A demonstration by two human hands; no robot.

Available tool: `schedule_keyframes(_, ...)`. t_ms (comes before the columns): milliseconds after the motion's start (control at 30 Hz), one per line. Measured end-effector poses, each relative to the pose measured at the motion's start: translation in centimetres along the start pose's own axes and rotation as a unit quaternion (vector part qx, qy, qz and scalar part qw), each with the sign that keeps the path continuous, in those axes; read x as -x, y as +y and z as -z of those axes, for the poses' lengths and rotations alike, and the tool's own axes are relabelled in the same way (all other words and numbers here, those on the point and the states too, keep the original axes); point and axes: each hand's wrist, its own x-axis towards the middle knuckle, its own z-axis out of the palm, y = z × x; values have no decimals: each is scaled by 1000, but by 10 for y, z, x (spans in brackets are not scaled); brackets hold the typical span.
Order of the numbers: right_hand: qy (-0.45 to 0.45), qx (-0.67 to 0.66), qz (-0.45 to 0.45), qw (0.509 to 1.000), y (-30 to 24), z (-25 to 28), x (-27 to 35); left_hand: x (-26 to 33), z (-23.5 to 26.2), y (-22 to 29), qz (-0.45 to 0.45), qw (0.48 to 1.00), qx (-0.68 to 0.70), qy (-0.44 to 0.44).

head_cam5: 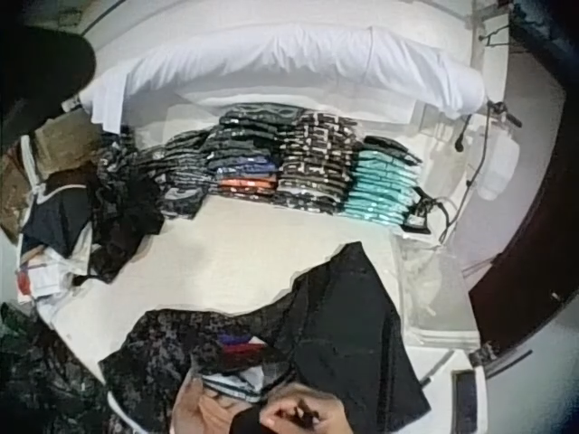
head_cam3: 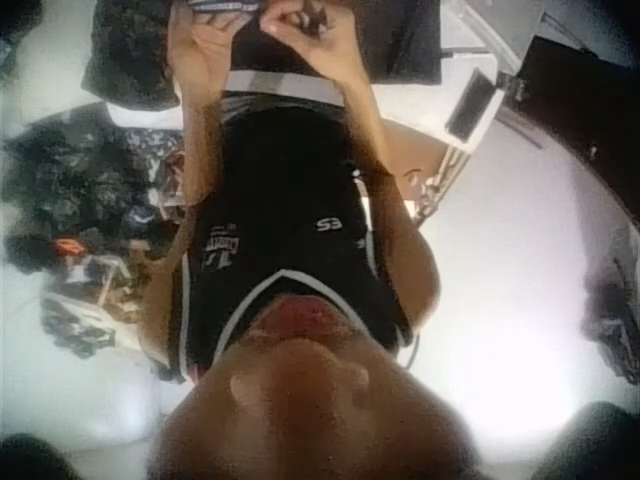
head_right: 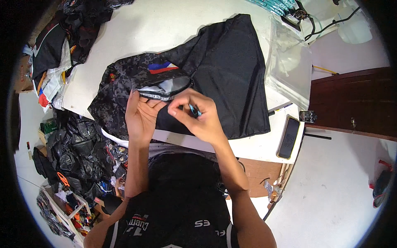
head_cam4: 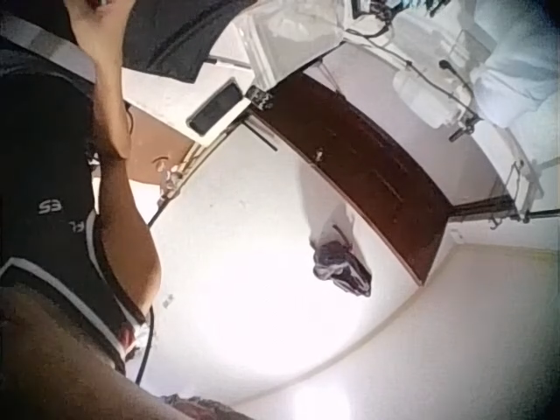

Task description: The recorder is using scissors to trim loose threads and labels from black athletic clothing.

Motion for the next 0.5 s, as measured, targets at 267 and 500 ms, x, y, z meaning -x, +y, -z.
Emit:
schedule_keyframes(267,63,89,-131,985,-25,27,19,-17,-12,2,31,996,14,-81)
schedule_keyframes(500,75,177,-32,981,-51,27,14,-23,-39,-4,36,994,-24,-99)
